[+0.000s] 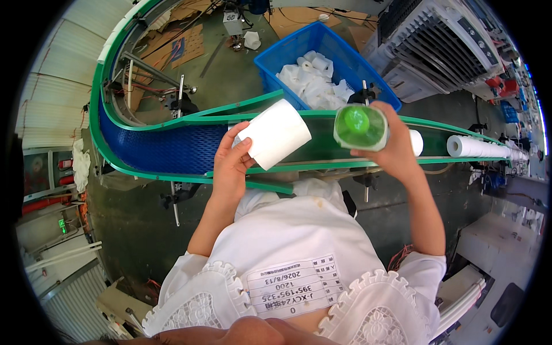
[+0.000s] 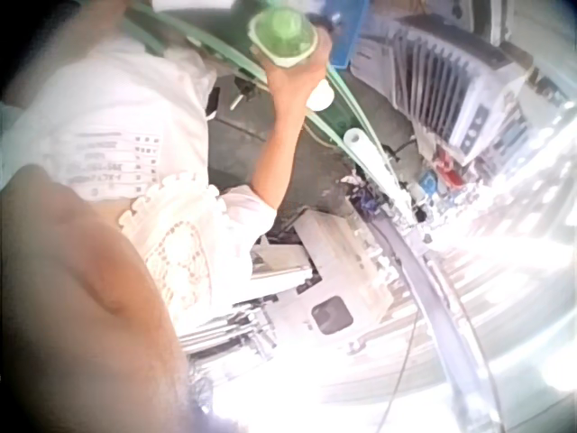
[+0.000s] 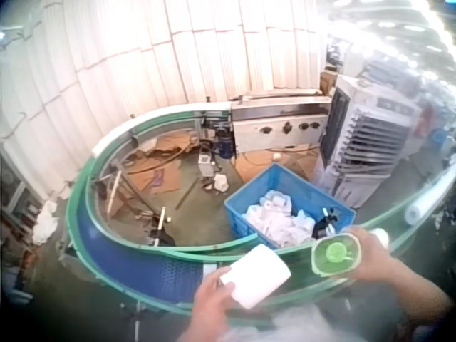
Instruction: The person repeatedly picks up white cylindrical containers from a conveyor belt, pours a green liquid from a bottle into each container, and places them back on the belt. The process is continuous and repetitive throughout the clip.
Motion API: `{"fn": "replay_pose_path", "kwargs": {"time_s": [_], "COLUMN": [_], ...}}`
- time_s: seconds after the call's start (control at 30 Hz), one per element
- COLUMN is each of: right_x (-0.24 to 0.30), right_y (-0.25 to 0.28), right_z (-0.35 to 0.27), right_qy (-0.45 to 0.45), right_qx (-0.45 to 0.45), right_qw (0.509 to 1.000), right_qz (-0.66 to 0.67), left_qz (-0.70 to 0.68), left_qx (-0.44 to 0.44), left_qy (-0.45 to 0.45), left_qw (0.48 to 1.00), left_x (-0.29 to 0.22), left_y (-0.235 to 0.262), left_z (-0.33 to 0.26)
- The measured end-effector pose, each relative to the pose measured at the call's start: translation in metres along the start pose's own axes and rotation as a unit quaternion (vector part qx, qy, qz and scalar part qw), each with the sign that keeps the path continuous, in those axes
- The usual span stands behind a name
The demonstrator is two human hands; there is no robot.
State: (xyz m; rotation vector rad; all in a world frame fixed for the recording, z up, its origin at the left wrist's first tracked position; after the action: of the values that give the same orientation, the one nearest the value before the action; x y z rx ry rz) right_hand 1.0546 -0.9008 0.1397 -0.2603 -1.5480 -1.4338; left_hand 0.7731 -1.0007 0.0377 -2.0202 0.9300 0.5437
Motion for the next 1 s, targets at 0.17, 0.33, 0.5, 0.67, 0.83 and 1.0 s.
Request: {"fn": "replay_pose_path", "kwargs": {"time_s": [0.17, 0.33, 0.5, 0.67, 0.83, 1.0], "right_x": [-0.049, -0.099, -0.013, 0.055, 0.038, 0.036], "right_y": [-0.048, -0.048, 0.029, -0.026, -0.054, -0.053], "right_z": [-0.027, -0.051, -0.051, -0.033, -0.028, -0.029], "right_qy": [0.078, -0.035, 0.113, 0.141, 0.153, 0.152], "right_qx": [0.014, 0.023, -0.171, -0.112, -0.106, -0.151], "right_qw": [0.99, 0.987, 0.979, 0.981, 0.975, 0.973], "right_qz": [0.114, 0.155, 0.017, 0.075, 0.124, 0.085], "left_qz": [0.012, 0.019, 0.025, 0.06, 0.176, 0.506], "left_qx": [0.006, 0.042, 0.068, 0.152, 0.123, -0.014], "left_qy": [0.009, -0.005, -0.01, -0.007, -0.073, -0.458], "left_qw": [1.0, 0.999, 0.997, 0.986, 0.974, 0.731], "left_x": [-0.011, -0.021, -0.028, -0.028, -0.048, -0.086], "left_y": [-0.001, -0.008, -0.025, -0.057, -0.078, -0.116], "left_z": [0.001, -0.001, -0.003, -0.002, -0.01, -0.057]}}
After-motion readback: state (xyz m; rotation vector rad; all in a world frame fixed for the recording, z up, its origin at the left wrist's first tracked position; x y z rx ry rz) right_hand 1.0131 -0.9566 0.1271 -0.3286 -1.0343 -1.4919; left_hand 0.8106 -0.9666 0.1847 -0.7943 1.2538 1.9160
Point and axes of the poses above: each hand's wrist, its own z-axis towards the middle knuckle, its own y-axis out of the back of the hand, x = y × z, the point moved 9 cm from there along z, towards the middle knuckle, and after that the axes turned 14 degrees about y, right-handed, at the moved point
